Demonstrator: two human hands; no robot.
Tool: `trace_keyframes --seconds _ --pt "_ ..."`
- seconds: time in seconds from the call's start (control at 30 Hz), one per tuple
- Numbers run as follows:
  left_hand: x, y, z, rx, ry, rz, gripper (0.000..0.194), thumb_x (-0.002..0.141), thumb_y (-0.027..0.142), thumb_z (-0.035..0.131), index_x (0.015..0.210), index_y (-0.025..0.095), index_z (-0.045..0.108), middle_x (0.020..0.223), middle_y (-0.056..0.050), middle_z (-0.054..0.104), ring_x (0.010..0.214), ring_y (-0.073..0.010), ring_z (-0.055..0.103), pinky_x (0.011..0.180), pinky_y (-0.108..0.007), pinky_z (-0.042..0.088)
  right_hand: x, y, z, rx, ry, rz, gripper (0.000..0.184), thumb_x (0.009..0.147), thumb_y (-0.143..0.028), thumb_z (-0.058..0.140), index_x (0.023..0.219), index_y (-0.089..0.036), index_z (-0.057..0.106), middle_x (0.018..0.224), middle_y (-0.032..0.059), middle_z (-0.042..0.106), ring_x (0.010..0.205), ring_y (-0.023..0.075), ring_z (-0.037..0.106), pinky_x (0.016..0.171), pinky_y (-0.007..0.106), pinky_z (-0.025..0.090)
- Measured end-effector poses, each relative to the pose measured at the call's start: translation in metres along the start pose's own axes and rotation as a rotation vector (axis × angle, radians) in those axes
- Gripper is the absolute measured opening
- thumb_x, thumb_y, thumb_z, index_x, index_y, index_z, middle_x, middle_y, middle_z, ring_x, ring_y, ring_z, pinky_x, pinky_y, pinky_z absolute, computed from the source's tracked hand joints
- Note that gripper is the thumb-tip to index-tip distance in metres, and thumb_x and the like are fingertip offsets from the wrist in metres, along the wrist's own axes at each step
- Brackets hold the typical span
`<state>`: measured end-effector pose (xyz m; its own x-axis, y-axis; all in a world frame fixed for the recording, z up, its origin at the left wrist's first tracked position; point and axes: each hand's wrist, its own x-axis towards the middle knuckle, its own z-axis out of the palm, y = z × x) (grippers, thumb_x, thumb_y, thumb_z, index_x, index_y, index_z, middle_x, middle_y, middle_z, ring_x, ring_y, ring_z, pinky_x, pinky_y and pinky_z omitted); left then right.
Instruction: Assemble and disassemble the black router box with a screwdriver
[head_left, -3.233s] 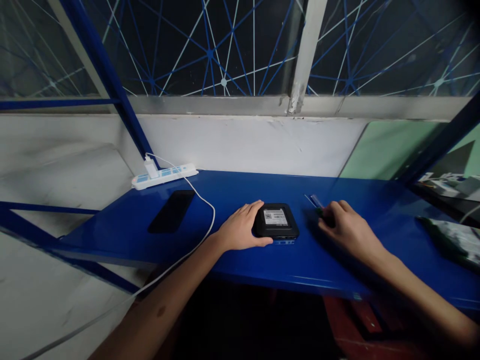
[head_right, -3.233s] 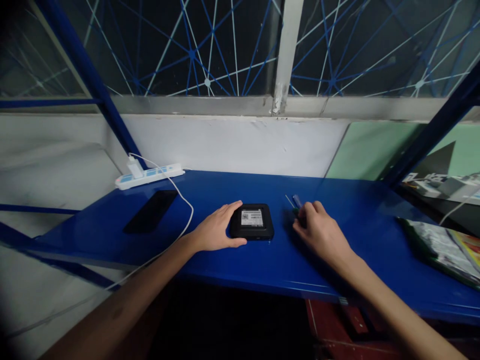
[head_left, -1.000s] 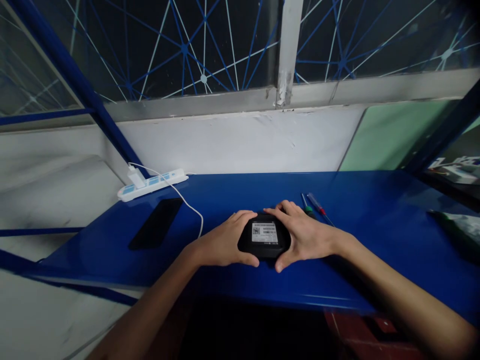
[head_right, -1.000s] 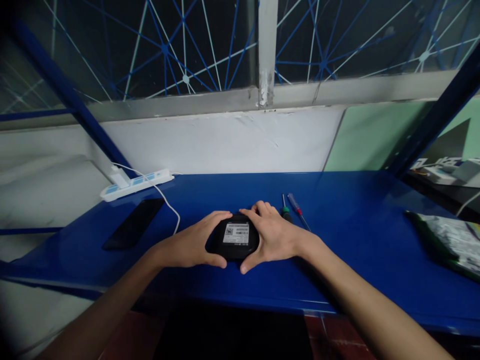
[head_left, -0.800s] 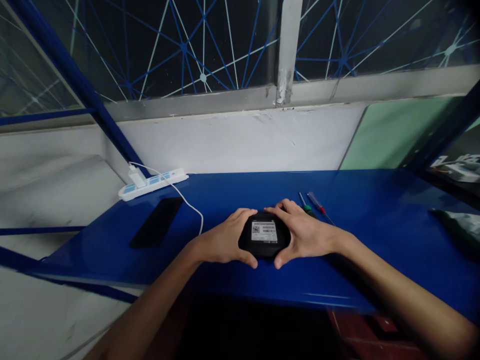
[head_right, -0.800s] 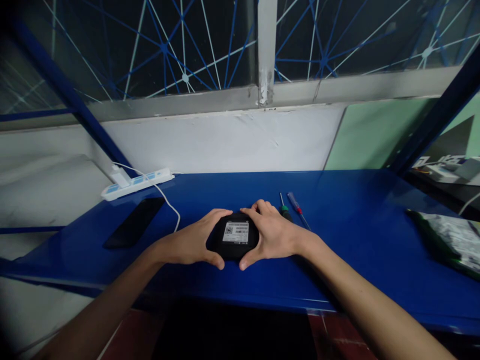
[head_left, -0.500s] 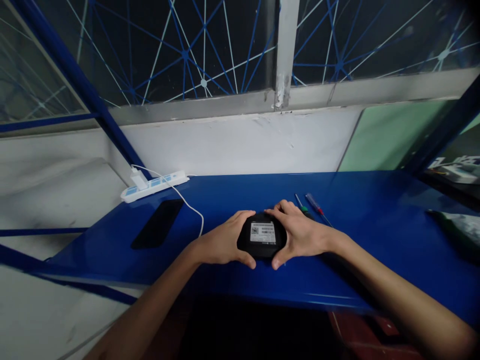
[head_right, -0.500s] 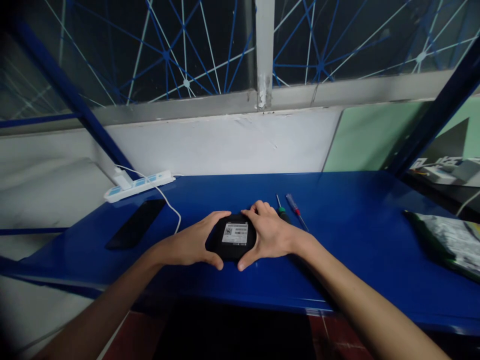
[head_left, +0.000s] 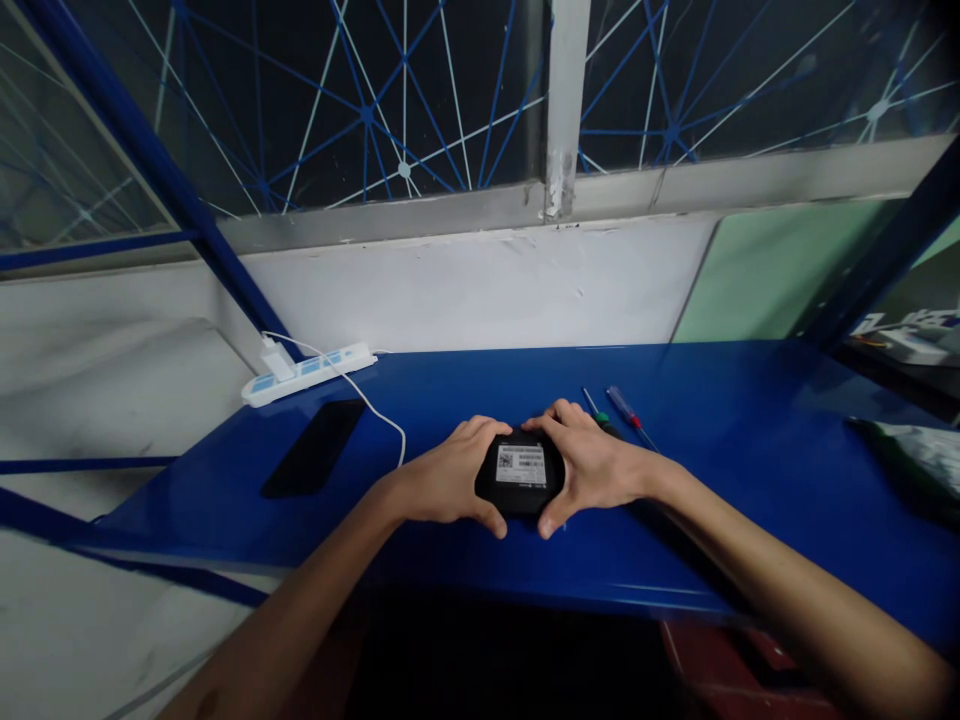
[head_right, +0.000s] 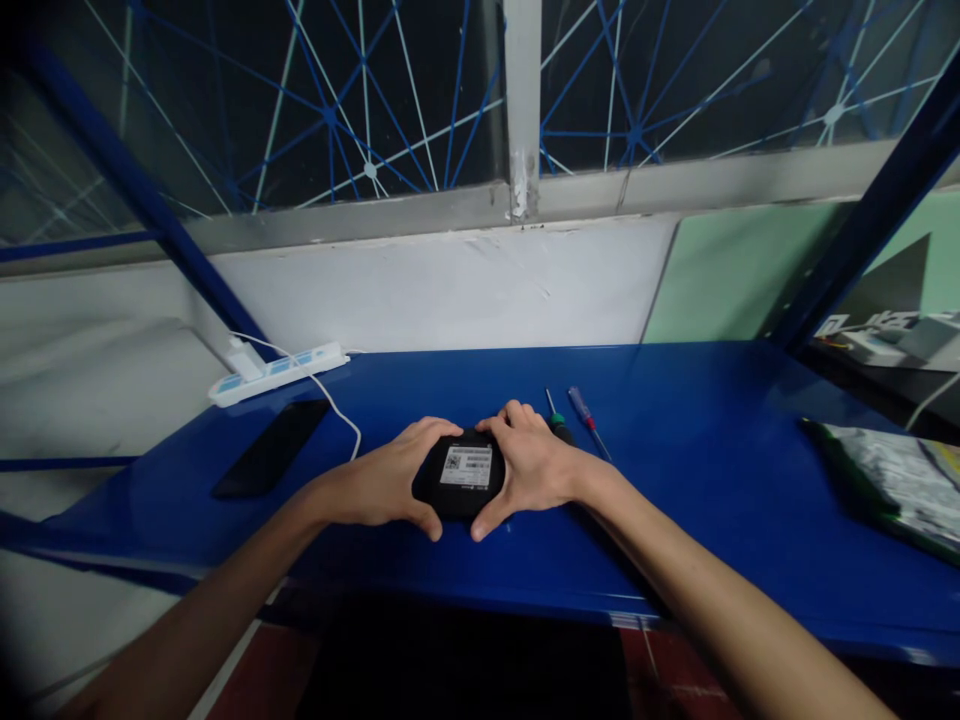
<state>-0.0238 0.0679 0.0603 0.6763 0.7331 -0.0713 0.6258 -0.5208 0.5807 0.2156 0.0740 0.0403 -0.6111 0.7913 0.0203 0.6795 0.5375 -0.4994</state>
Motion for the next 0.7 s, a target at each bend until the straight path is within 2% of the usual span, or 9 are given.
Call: trace_keyframes --seconds 0.2,0.37,0.6,0.7 --pt "0.002 -0.001 0.003 0.053 -0.013 0.052 0.098 0.056 0.044 0.088 0.140 0.023 0.042 0.142 -0.013 0.046 0.136 -0.0404 0.036 0.111 -0.061 0.032 0.001 0.005 0.004 0.006 0.012 -0.021 0.116 0.040 -0.071 0.086 0.137 -0.020 0.048 0.112 0.0086 0.041 0.109 0.0332 0.041 0.099 0.058 0.044" --pt "-0.001 0.002 0.004 0.073 0.021 0.025 0.091 0.058 0.043 0.089 0.134 0.022 0.045 0.135 -0.012 0.048 0.129 -0.0377 0.041 0.108 -0.055 0.037 -0.002 0.004 0.004 0.004 0.008 -0.016 0.114 0.043 -0.070 0.085 0.138 -0.018 0.048 0.112 0.0089 0.040 0.109 0.0322 0.041 0.100 0.056 0.044" --pt "0.006 0.006 0.002 0.154 0.012 -0.011 0.089 0.044 0.044 0.093 0.117 0.021 0.046 0.117 -0.008 0.043 0.114 -0.0353 0.041 0.099 -0.053 0.043 -0.003 0.004 0.005 0.021 0.016 -0.040 0.111 0.046 -0.074 0.082 0.136 -0.018 0.049 0.115 0.0097 0.041 0.111 0.0324 0.042 0.101 0.055 0.044" --pt "0.009 0.003 0.002 0.176 0.013 -0.021 0.091 0.040 0.048 0.093 0.113 0.022 0.045 0.113 -0.006 0.042 0.109 -0.0341 0.040 0.096 -0.054 0.043 -0.004 0.002 0.004 0.030 0.020 -0.071 0.105 0.048 -0.072 0.082 0.133 -0.019 0.051 0.118 0.0105 0.045 0.112 0.0329 0.044 0.101 0.056 0.044"
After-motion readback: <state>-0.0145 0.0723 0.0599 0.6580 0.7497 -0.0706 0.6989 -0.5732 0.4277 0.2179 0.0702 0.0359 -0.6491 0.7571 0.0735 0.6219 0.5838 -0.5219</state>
